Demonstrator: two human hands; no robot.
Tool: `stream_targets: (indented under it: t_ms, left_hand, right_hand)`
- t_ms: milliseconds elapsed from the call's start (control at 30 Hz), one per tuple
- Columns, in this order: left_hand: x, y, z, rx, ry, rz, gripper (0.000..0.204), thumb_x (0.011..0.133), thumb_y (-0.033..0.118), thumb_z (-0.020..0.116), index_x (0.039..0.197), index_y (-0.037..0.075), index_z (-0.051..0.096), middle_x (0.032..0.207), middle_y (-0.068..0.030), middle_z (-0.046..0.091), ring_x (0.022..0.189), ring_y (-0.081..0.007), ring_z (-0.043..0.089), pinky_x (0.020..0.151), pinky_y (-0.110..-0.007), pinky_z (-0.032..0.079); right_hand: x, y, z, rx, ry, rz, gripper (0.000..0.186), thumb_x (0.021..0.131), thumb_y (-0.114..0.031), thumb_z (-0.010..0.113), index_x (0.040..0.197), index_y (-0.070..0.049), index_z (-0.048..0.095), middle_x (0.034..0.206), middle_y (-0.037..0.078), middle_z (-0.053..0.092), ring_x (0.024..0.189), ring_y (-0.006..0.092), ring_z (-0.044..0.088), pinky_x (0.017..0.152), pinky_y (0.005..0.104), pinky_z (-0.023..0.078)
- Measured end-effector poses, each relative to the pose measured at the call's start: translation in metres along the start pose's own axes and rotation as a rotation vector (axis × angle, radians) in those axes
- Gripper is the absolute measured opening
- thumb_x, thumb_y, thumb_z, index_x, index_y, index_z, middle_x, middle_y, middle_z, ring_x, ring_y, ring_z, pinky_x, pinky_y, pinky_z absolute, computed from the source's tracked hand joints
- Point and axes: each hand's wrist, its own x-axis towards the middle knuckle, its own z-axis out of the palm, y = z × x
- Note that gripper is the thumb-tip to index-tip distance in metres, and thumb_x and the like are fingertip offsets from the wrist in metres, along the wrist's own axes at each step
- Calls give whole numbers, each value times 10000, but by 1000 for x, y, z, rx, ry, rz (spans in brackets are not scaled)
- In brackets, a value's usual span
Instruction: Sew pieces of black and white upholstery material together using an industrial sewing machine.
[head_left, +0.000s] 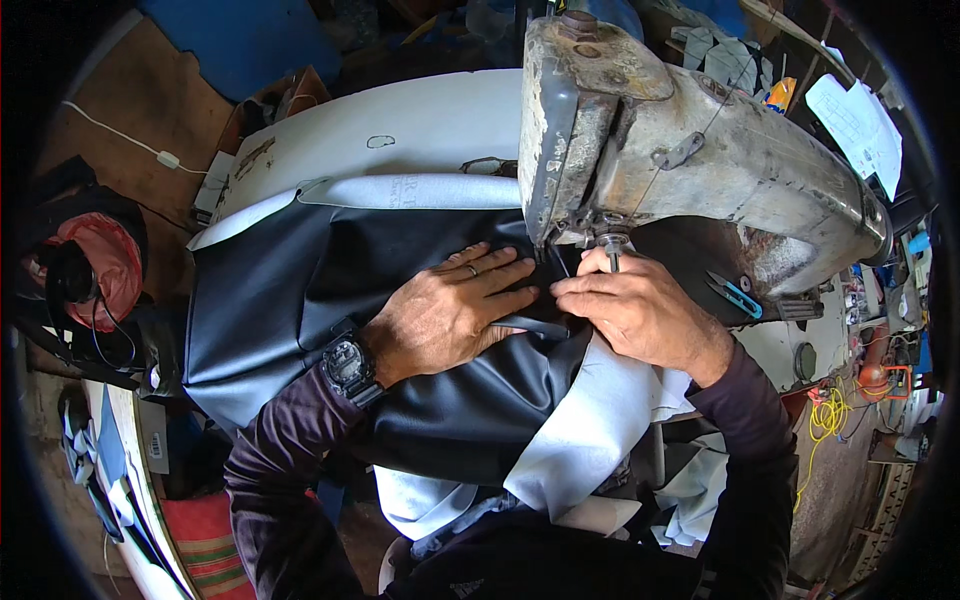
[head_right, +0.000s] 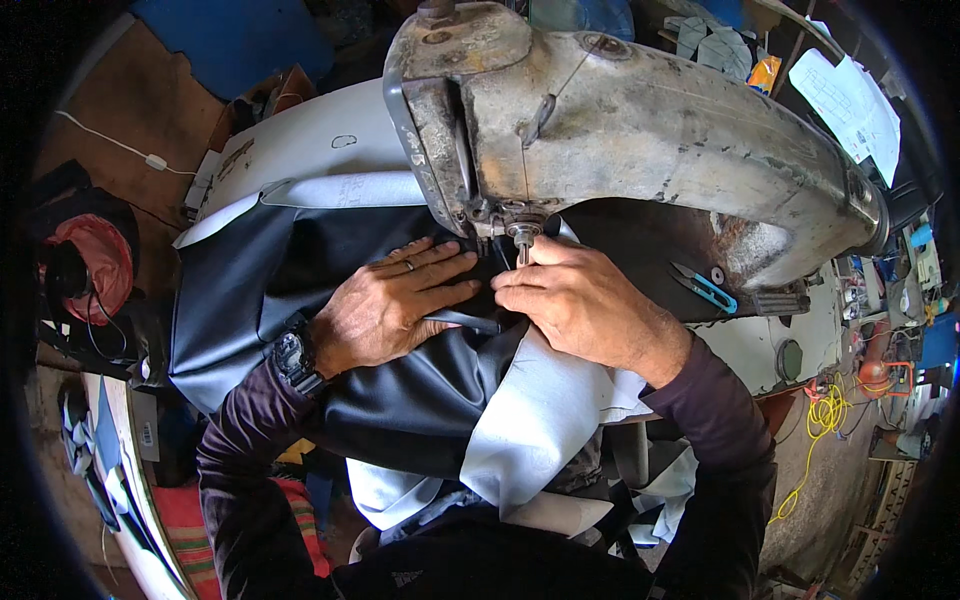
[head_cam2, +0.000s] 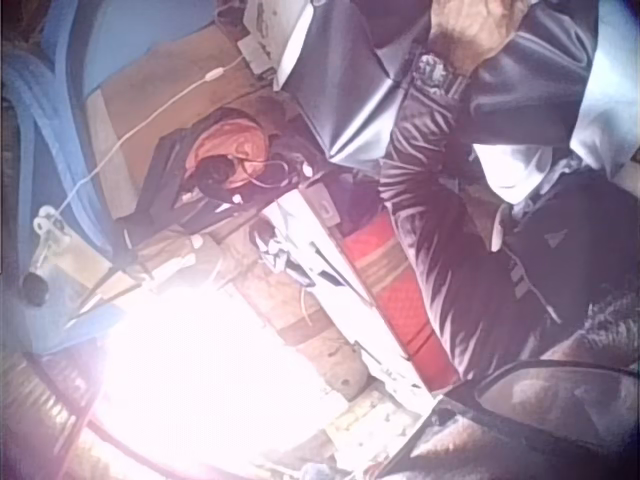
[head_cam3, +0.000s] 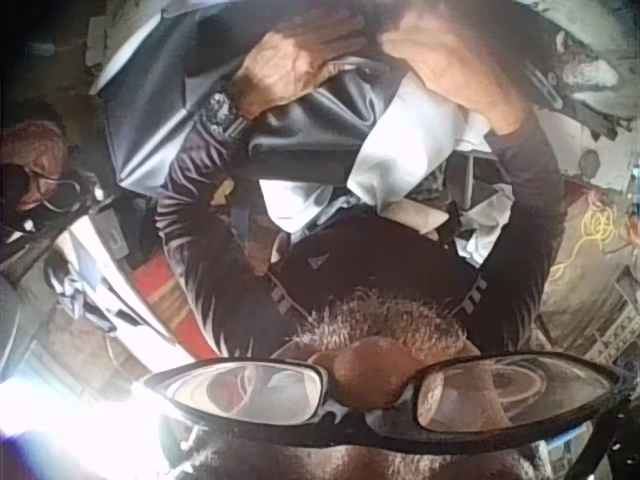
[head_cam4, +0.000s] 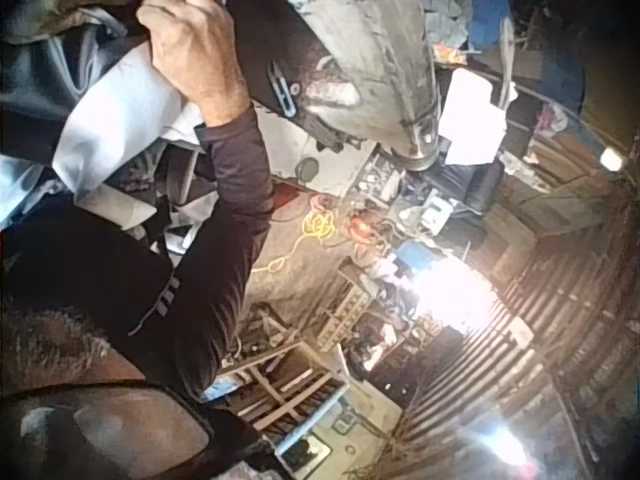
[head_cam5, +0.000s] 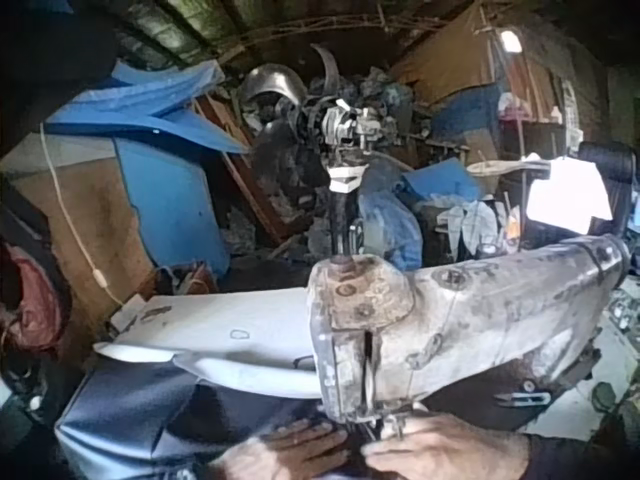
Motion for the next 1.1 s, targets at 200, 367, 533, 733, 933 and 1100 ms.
stream_targets:
  t_ms: [200, 367, 533, 733, 933, 1100]
  left_hand:
    - [2, -9, 1, 93, 21, 23, 505, 1031, 413, 714, 1453, 136, 701, 1614, -92, 587, 1515, -269, 532, 1301, -439, 393]
    - [5, -19, -1, 80, 22, 21, 517, 1017, 396, 731, 1471, 150, 693, 1616, -90, 582, 1518, -272, 526, 1310, -439, 378]
    - [8, -24, -5, 64, 17, 33, 550, 983, 364, 764, 1486, 158, 682, 1611, -91, 584, 1514, -287, 526, 1317, -453, 367]
    - [9, -24, -7, 89, 34, 21, 567, 960, 360, 789, 1479, 156, 686, 1576, -91, 613, 1513, -294, 524, 1317, -472, 361]
    - [7, -6, -3, 156, 86, 81, 561, 919, 296, 806, 1429, 88, 701, 1497, -112, 660, 1453, -305, 573, 1280, -541, 387]
    - [-32, 51, -13, 80, 249, 109, 528, 901, 154, 818, 1401, 36, 698, 1435, -159, 677, 1340, -356, 639, 1153, -529, 493]
  right_hand:
    - [1, 5, 7, -66, 22, -16, 329, 741, 44, 777, 1061, -27, 804, 1174, 63, 802, 1125, 260, 722, 983, 415, 599]
    - [1, 1, 6, -101, 0, 24, 335, 793, 26, 748, 1118, -29, 808, 1258, 62, 790, 1196, 253, 702, 1030, 402, 568]
    - [2, 0, 5, -136, -47, 51, 362, 818, 13, 738, 1170, -35, 802, 1326, 61, 771, 1250, 251, 686, 1052, 403, 555]
    - [5, 3, 6, -108, -17, 32, 353, 811, 27, 737, 1154, -31, 797, 1289, 80, 786, 1205, 276, 696, 1033, 424, 578]
    - [6, 4, 2, -33, -5, 9, 313, 833, 50, 746, 1137, -15, 784, 1238, 88, 783, 1164, 303, 716, 985, 441, 594]
    - [-15, -8, -24, -68, 26, -8, 235, 834, 15, 778, 1067, -5, 779, 1132, 84, 779, 1118, 290, 697, 959, 415, 594]
